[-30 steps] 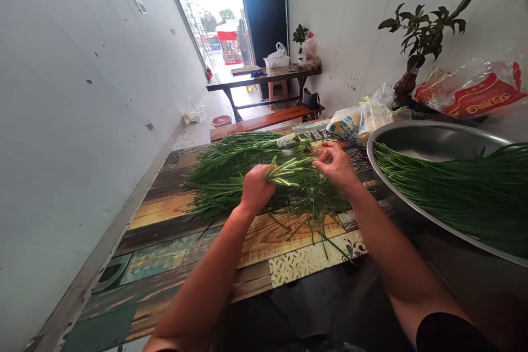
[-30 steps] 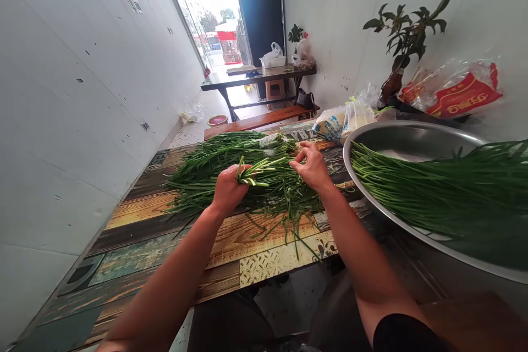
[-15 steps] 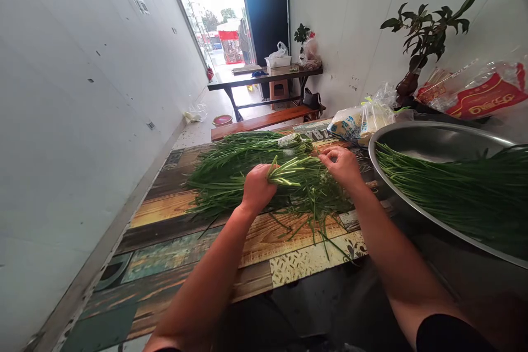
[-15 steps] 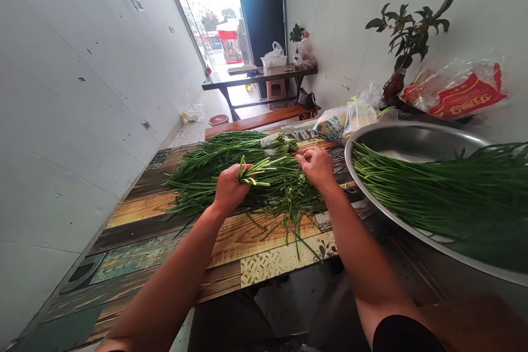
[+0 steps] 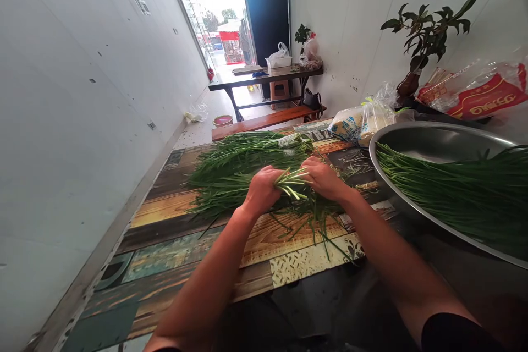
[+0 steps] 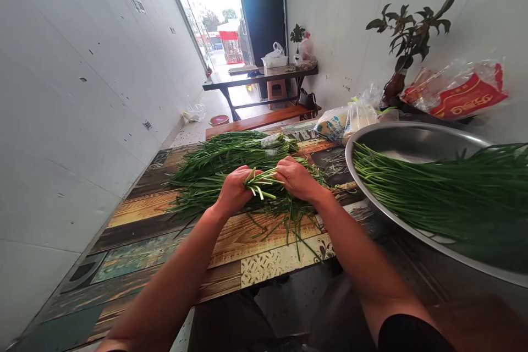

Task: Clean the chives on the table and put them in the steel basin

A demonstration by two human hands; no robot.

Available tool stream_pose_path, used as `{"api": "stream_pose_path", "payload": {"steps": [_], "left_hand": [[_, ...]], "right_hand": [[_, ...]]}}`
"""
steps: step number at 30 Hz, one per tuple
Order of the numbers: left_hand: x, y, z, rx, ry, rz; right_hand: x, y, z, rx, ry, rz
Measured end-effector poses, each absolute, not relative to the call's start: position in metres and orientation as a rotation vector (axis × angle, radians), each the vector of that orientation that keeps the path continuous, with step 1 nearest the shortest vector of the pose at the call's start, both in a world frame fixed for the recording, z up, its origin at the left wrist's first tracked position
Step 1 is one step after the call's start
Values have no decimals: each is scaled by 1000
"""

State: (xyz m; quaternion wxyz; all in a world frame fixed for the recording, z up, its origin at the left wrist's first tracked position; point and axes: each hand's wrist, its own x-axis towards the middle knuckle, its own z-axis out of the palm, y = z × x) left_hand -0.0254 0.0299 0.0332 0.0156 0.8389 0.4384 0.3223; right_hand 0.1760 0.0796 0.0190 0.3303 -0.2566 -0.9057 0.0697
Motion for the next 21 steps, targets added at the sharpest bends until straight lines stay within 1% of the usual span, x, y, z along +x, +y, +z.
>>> {"api": "stream_pose_path", "payload": {"steps": [5, 9, 11, 13, 15, 17, 21], "left_hand": [[-23, 27, 42, 2652, 1284, 928], [-30, 31, 43, 2639, 1308, 1055], [-38, 35, 40, 2548, 1376, 1228], [-46, 39, 35, 2325, 1496, 1556], [-52, 42, 32, 2007, 1604, 1871], [-54, 43, 33, 1734, 1632, 2077], [-51, 44, 42, 1378, 1475, 2322]], "right_hand": [[179, 78, 27, -662, -2437, 259], [188, 78, 33, -805, -2297, 382], [196, 82, 33, -929, -2067, 417], [204, 89, 31, -1030, -1819, 435], [208, 96, 26, -1093, -1707, 434], [207, 100, 20, -1151, -1798, 384], [199, 103, 8, -1325, -2133, 165]]}}
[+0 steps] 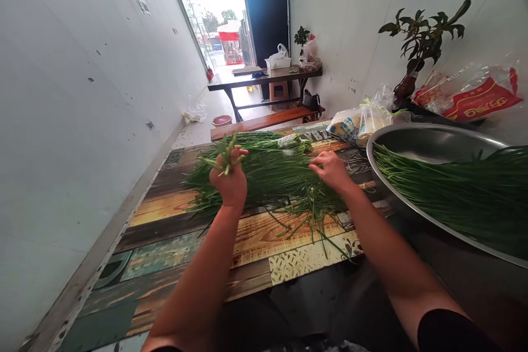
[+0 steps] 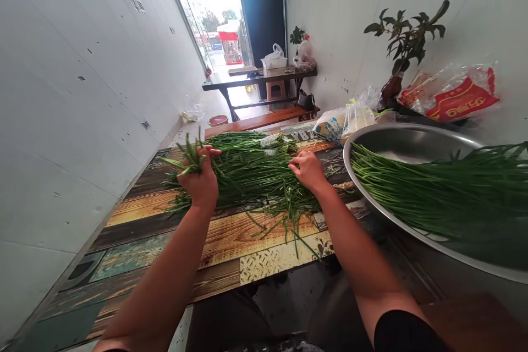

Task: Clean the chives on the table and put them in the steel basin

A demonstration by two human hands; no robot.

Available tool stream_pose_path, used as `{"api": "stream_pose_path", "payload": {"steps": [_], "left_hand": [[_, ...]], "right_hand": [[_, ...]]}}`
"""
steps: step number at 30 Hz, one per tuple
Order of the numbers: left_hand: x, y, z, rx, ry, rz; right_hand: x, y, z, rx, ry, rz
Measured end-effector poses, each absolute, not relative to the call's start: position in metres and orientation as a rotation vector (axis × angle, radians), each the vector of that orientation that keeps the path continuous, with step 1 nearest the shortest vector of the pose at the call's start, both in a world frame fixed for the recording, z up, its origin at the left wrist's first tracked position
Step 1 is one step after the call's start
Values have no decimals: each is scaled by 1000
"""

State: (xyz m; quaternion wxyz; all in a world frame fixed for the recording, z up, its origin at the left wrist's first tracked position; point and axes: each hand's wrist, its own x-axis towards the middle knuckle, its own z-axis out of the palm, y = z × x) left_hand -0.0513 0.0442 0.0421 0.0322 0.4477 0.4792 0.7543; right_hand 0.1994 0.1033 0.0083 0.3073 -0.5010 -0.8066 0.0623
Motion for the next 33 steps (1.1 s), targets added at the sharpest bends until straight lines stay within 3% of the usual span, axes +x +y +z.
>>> {"api": "stream_pose_path", "payload": {"steps": [8, 18, 23, 29, 33], "left_hand": [[-45, 38, 59, 1211, 1079, 2356], [-49, 28, 43, 1628, 1716, 2323], [-48, 32, 40, 1979, 1739, 1899], [-36, 35, 34, 2341, 1561, 1296], [-29, 34, 32, 2317, 1516, 1213]], "right_hand": [[197, 110, -8, -1366, -2268, -51], [191, 95, 16, -1145, -2025, 17], [187, 76, 34, -939, -1930, 400], [185, 65, 42, -836, -1989, 520], [183, 65, 42, -853, -1831, 679]]}}
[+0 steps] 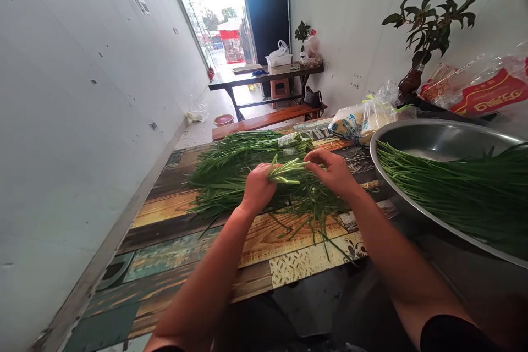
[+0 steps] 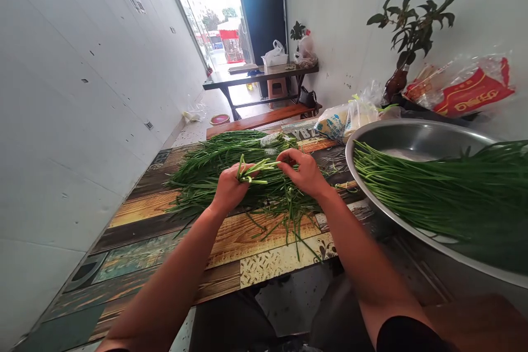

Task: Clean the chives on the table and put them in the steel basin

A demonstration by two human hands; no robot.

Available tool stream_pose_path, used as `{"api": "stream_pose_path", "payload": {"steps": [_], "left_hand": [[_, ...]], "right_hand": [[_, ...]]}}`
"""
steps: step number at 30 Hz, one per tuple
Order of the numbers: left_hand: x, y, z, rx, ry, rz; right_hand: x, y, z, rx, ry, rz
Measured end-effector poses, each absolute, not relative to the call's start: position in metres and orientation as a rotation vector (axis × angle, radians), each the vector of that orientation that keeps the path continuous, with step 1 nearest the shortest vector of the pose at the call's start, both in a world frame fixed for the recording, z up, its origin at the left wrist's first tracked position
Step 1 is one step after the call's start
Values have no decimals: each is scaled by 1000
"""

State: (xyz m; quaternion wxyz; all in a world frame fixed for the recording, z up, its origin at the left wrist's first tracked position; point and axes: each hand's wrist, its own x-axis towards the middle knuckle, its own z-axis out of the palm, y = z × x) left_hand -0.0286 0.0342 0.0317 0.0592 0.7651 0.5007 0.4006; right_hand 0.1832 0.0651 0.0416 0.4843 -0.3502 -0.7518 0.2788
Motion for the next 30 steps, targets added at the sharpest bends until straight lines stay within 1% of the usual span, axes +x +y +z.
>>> {"api": "stream_pose_path", "payload": {"steps": [6, 9, 13, 16, 21, 26, 30], "left_hand": [[-23, 32, 31, 2329, 1442, 1197], [-21, 31, 31, 2387, 1427, 1116], [-17, 29, 28, 2397, 1440, 1074], [-17, 29, 25, 2311, 1487, 1177], [-18, 30, 23, 2209, 1527, 1279], [-17, 30, 26, 2226, 1534, 1271], [-18, 30, 27, 2195, 1567, 1254]], "right_hand": [[169, 66, 34, -785, -1393, 1325], [163, 64, 33, -789, -1308, 1450], [162, 62, 36, -809, -1244, 1454], [162, 62, 37, -840, -1244, 1423], [160, 59, 34, -878, -1437, 1472], [162, 59, 34, -927, -1496, 1283], [168, 68, 32, -997, -1386, 1140]]}}
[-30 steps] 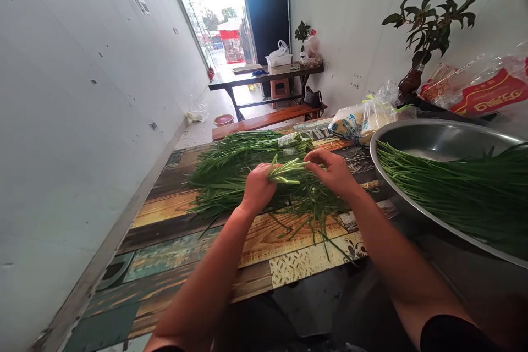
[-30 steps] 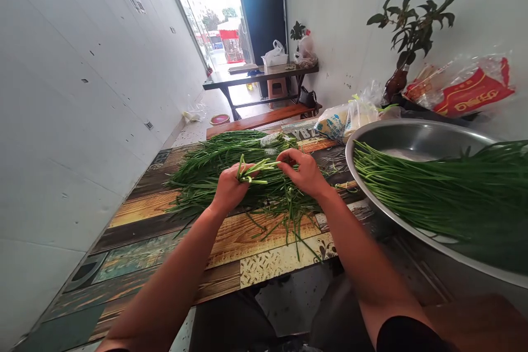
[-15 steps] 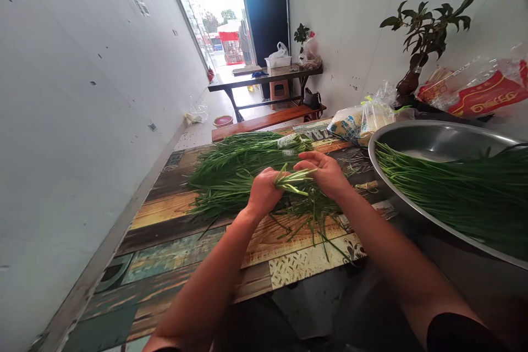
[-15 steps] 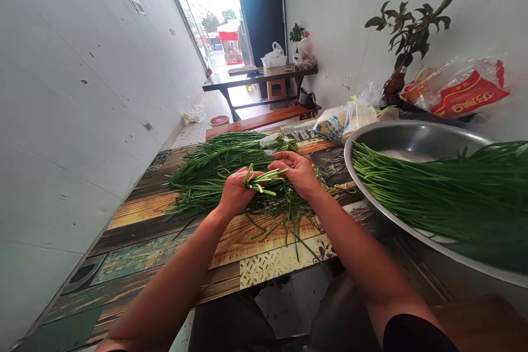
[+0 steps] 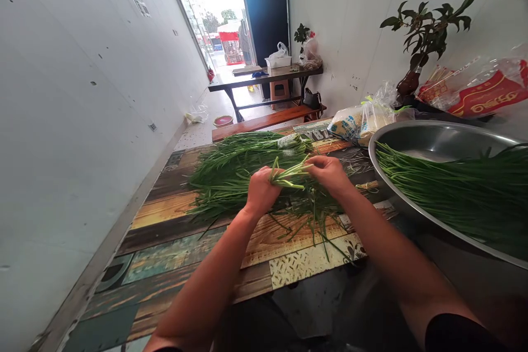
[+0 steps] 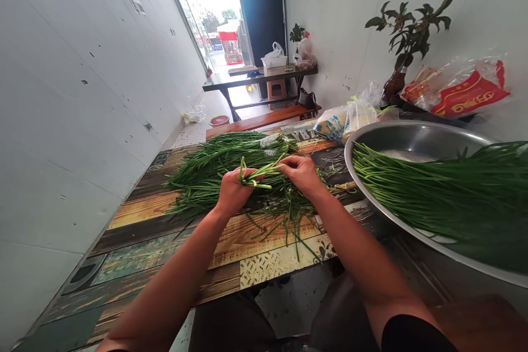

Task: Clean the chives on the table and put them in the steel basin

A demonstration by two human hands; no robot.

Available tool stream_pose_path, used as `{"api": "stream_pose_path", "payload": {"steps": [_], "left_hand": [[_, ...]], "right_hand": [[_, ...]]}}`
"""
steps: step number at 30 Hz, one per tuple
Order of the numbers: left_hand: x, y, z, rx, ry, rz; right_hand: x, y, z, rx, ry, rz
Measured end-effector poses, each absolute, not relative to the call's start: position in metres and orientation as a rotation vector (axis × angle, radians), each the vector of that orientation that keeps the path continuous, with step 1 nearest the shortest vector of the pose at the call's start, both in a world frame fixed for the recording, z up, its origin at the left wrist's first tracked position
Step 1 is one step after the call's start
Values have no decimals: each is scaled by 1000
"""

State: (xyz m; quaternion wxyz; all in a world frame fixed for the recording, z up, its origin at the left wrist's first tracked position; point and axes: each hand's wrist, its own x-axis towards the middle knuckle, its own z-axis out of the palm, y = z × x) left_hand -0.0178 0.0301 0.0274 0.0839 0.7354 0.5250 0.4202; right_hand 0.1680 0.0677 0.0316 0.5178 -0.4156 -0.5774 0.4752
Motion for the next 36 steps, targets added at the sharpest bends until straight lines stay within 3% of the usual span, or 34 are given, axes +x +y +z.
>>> {"api": "stream_pose_path", "payload": {"steps": [9, 14, 17, 20, 24, 36], "left_hand": [[-19, 32, 26, 2206, 1559, 1207], [-20, 32, 25, 2350, 1548, 1183], [-21, 32, 25, 2485, 1514, 1093], [-22, 32, 26, 2526, 1446, 1094], [-23, 32, 28, 2529, 1346, 1114], [-20, 28, 33, 2478, 1281, 1271]], "right_hand": [[193, 92, 33, -1050, -989, 1012], [204, 88, 34, -1378, -1452, 450], [200, 83, 35, -1155, -1743, 275], [194, 79, 34, -839, -2136, 362], [188, 75, 33, -794, -2443, 503], [180, 64, 42, -1025, -1760, 909]]}}
